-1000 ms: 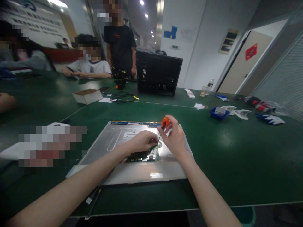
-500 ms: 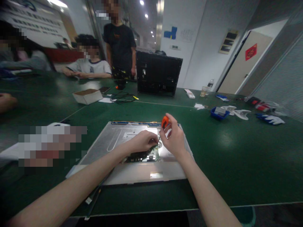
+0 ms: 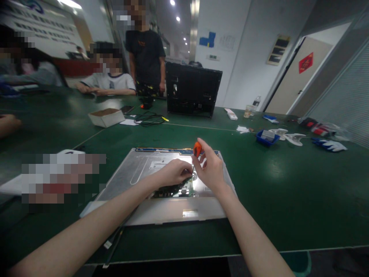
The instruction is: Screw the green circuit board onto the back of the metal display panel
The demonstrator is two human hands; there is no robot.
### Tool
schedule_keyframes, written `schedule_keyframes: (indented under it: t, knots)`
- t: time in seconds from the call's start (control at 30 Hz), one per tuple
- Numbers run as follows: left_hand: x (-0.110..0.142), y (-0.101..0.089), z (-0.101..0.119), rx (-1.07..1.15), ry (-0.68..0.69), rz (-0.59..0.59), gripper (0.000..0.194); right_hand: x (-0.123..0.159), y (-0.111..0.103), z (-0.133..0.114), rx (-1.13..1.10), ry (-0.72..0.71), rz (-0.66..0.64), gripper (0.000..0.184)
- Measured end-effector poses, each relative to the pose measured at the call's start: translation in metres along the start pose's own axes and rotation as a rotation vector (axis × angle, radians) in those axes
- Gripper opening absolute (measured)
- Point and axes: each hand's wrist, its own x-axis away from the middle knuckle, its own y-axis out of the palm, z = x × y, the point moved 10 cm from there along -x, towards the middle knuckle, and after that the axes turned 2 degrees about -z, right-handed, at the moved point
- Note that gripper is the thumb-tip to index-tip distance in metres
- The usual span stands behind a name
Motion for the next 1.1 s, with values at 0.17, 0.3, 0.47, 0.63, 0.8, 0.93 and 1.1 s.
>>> schedule_keyframes:
  t: [0.17,0.3,0.47,0.63,0.8,0.93,1.1]
  knots:
    - [0.0001,-0.0004,-0.0002,-0.006,0.002,0.008,0.013,0.0017,0.0000,0.0003,0.013,0.021,0.003,0.051]
    - [0.0003,-0.0012,0.0005,-0.009,0.002,0.009,0.013,0.0007,-0.0004,0.0011,0.011,0.014,0.013,0.049]
    - [0.0003,-0.0009,0.0013,-0.009,-0.005,0.006,0.012,-0.0006,0.0010,-0.0023,0.009,-0.025,-0.004,0.047]
    - [0.0002,-0.0011,0.0018,0.001,-0.004,0.015,0.012,0.0015,0.0005,-0.0026,0.010,0.002,0.002,0.055]
    - [-0.0001,-0.0006,0.0012,0.005,-0.008,0.014,0.011,0.0021,0.0010,-0.0008,0.032,0.006,0.007,0.048]
    - [-0.0006,0.0013,0.0005,-0.008,-0.015,0.001,0.010,0.0035,0.0028,0.0058,-0.005,0.041,0.016,0.048]
    - [-0.0007,0.0011,0.0015,-0.020,-0.020,-0.008,0.009,0.0042,0.0039,0.0050,-0.055,0.046,0.004,0.046]
